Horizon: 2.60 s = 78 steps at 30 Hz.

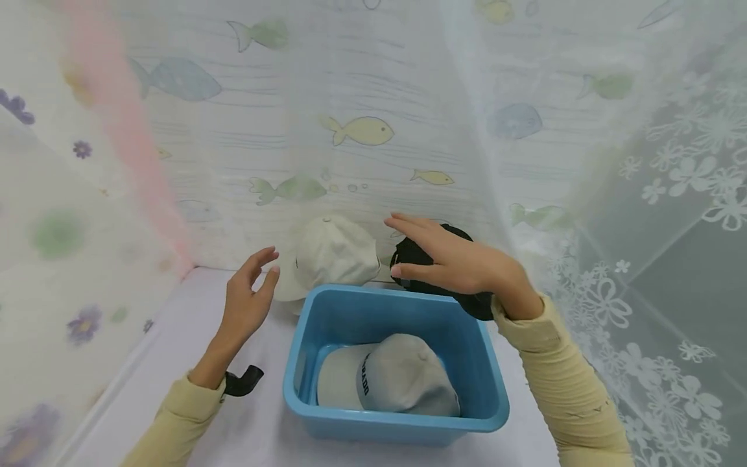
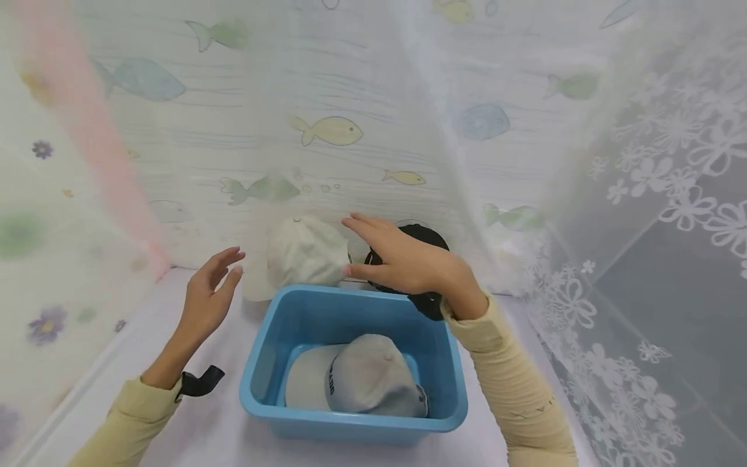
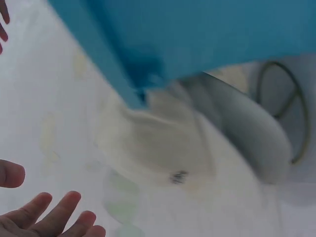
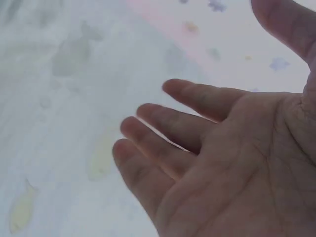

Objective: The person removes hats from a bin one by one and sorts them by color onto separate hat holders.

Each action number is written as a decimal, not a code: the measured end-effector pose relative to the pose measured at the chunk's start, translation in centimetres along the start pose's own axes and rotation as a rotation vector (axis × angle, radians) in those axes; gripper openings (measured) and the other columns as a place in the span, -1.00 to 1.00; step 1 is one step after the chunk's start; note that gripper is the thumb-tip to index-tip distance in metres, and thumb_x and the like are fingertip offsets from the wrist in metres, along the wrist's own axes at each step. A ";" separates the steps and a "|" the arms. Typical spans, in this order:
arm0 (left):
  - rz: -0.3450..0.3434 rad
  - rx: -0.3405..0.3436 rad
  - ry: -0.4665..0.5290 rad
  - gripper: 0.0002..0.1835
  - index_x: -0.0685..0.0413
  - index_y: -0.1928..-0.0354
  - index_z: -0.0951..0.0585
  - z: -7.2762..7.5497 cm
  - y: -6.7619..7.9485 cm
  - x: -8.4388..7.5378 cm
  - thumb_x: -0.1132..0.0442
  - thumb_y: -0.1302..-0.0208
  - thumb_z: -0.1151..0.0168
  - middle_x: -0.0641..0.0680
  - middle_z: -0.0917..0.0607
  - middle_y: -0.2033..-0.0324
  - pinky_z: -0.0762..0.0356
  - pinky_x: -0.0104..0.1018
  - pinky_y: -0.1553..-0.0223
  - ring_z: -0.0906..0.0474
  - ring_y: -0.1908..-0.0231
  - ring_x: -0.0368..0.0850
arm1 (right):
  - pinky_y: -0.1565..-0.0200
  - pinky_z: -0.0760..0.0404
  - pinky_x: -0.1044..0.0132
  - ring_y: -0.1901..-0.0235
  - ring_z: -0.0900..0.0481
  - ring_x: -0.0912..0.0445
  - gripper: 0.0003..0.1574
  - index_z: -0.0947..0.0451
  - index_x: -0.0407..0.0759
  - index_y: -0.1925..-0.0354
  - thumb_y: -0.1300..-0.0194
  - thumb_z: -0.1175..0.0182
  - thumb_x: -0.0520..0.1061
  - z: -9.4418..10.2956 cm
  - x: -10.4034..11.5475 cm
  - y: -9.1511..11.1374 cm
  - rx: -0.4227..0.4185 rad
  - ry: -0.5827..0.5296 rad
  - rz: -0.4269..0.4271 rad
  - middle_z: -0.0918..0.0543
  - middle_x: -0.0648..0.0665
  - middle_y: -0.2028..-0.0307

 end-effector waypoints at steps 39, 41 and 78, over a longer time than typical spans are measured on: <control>-0.206 1.091 -0.252 -0.44 0.16 -0.47 -0.38 -22.5 3.4 -9.7 -0.01 -0.61 0.06 0.11 -0.52 -0.37 -0.39 -0.04 -0.40 -0.45 -0.37 0.01 | -0.54 0.28 0.44 -0.59 0.07 -0.15 -0.09 -0.02 -0.20 -0.60 -0.55 0.02 0.22 -16.1 -10.0 15.0 -0.298 0.007 0.181 -0.06 -0.24 -0.60; -0.189 1.133 -0.286 -0.43 0.15 -0.46 -0.39 -22.8 3.8 -9.1 -0.01 -0.59 0.02 0.10 -0.54 -0.36 -0.43 -0.07 -0.37 -0.47 -0.35 -0.01 | -0.55 0.28 0.42 -0.59 0.05 -0.15 -0.07 -0.02 -0.21 -0.60 -0.56 0.08 0.29 -16.3 -9.9 15.3 -0.303 0.026 0.184 -0.08 -0.25 -0.59; -0.209 1.312 -0.471 -0.26 0.22 -0.40 -0.46 -24.3 7.3 -6.2 -0.09 -0.33 -0.37 0.14 -0.64 -0.22 -0.60 -0.32 -0.08 -0.61 -0.14 -0.07 | -0.50 0.15 0.56 -0.60 0.04 0.04 -0.01 -0.05 -0.34 -0.57 -0.54 0.00 0.29 -17.2 -10.4 18.6 -0.369 0.141 0.123 -0.15 -0.36 -0.54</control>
Point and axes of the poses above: each hand's wrist, its own y-axis away from the middle knuckle, its own z-axis out of the back of the hand, x = y × z, the point moved 6 cm from there along -y, towards the middle knuckle
